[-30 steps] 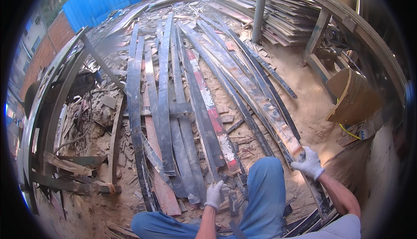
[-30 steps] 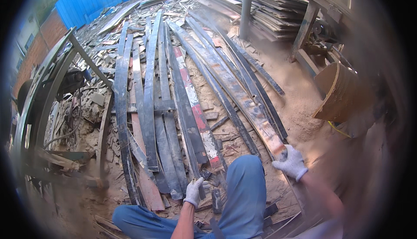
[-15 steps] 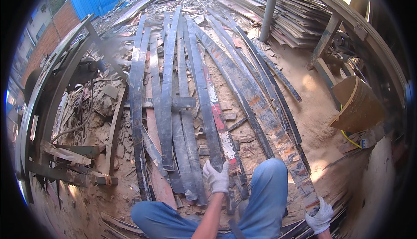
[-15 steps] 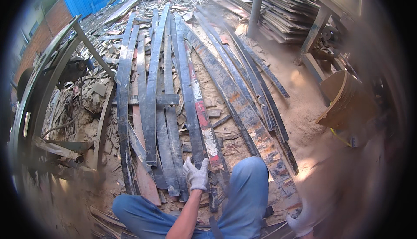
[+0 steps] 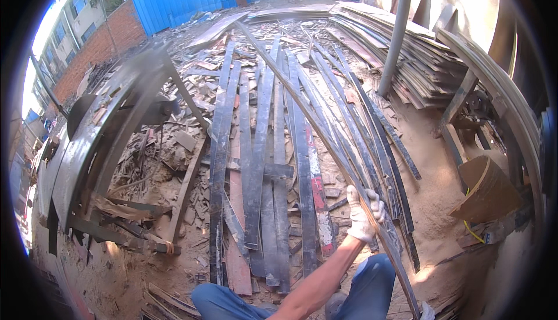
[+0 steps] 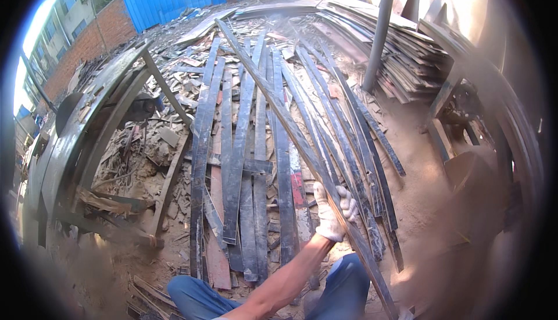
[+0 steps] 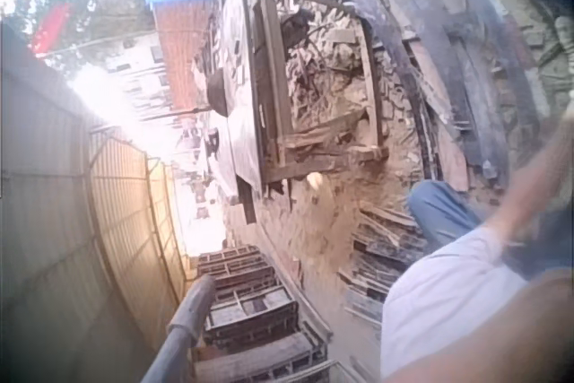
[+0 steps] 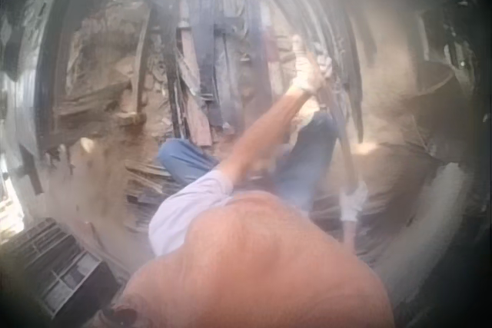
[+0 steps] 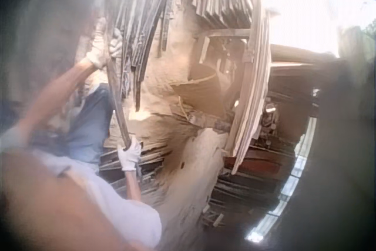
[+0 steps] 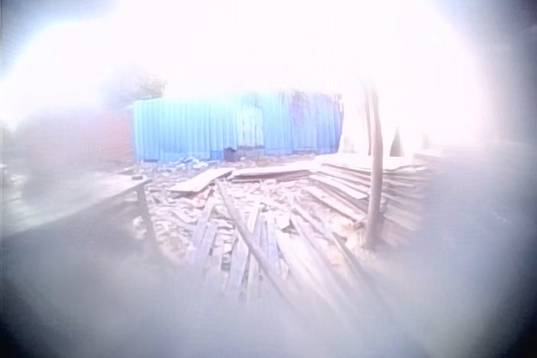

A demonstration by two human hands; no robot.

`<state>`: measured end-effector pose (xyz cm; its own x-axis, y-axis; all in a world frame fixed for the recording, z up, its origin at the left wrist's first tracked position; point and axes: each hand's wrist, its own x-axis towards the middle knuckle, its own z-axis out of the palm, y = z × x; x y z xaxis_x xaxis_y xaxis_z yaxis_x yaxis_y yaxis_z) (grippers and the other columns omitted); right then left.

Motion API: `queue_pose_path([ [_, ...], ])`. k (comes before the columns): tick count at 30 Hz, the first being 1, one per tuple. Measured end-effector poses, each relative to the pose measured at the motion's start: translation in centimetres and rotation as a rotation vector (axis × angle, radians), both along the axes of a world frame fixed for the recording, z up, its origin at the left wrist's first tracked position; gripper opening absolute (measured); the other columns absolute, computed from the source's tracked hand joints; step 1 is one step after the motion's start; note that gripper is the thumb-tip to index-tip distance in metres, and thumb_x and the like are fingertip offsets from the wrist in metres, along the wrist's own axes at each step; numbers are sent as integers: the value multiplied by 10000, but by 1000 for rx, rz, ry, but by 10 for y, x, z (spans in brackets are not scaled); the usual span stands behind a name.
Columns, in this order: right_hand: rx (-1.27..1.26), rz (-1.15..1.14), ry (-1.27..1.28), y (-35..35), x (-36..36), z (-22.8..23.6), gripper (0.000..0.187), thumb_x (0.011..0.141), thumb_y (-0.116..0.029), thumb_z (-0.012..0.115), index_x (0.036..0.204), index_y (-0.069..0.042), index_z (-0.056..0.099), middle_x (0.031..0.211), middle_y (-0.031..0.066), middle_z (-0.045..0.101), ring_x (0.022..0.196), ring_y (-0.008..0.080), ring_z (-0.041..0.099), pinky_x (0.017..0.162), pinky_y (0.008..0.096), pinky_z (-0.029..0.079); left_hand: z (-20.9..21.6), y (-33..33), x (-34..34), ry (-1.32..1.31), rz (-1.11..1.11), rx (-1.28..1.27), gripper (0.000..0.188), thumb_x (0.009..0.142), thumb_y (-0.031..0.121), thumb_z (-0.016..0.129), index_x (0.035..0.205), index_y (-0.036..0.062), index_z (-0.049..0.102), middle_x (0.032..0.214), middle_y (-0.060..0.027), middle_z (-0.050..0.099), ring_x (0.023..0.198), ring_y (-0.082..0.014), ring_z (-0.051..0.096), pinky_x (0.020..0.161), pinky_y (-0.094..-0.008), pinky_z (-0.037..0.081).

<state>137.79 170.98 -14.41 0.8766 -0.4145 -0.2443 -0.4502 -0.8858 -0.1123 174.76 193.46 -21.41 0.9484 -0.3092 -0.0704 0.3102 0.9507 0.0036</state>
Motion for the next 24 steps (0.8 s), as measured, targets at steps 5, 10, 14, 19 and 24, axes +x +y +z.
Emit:
queue_pose_path([
  [5, 489, 177, 84, 20, 76, 94, 762, 815, -78, 740, 1521, -12, 460, 1405, 248, 584, 1318, 397, 550, 1164, 470, 410, 104, -9, -86, 62, 59, 193, 716, 866, 819, 596, 951, 111, 530, 696, 16, 490, 539, -127, 494, 488, -299, 483],
  [10, 592, 234, 264, 17, 85, 181, 558, 843, -176, 756, 1360, -27, 609, 1185, 207, 702, 1087, 349, 679, 930, 429, 554, 197, 27, -135, 37, 202, 433, 877, 915, 728, 628, 1366, -21, 550, 963, -74, 671, 866, -195, 693, 825, -351, 594],
  [14, 296, 379, 281, 27, 78, 272, 475, 837, -241, 775, 1255, -43, 668, 1101, 185, 728, 994, 331, 708, 847, 433, 573, 333, 110, -131, 136, 499, 621, 864, 956, 684, 606, 1404, -50, 520, 1230, -168, 699, 1093, -276, 708, 1004, -408, 561],
  [19, 191, 440, 97, 14, 50, 359, 387, 779, -379, 833, 1004, -82, 730, 938, 144, 746, 817, 303, 730, 698, 439, 579, 387, 208, -125, 597, 372, 248, 666, 965, 716, 551, 1024, 63, 667, 832, -98, 705, 732, -246, 691, 702, -393, 596],
  [24, 50, 451, 190, 28, 61, 439, 261, 892, -337, 732, 955, -83, 730, 933, 172, 731, 854, 347, 712, 738, 467, 572, 381, 234, -188, 392, 576, -38, 613, 953, 732, 537, 737, 168, 638, 607, -10, 546, 524, -194, 541, 496, -376, 471],
])
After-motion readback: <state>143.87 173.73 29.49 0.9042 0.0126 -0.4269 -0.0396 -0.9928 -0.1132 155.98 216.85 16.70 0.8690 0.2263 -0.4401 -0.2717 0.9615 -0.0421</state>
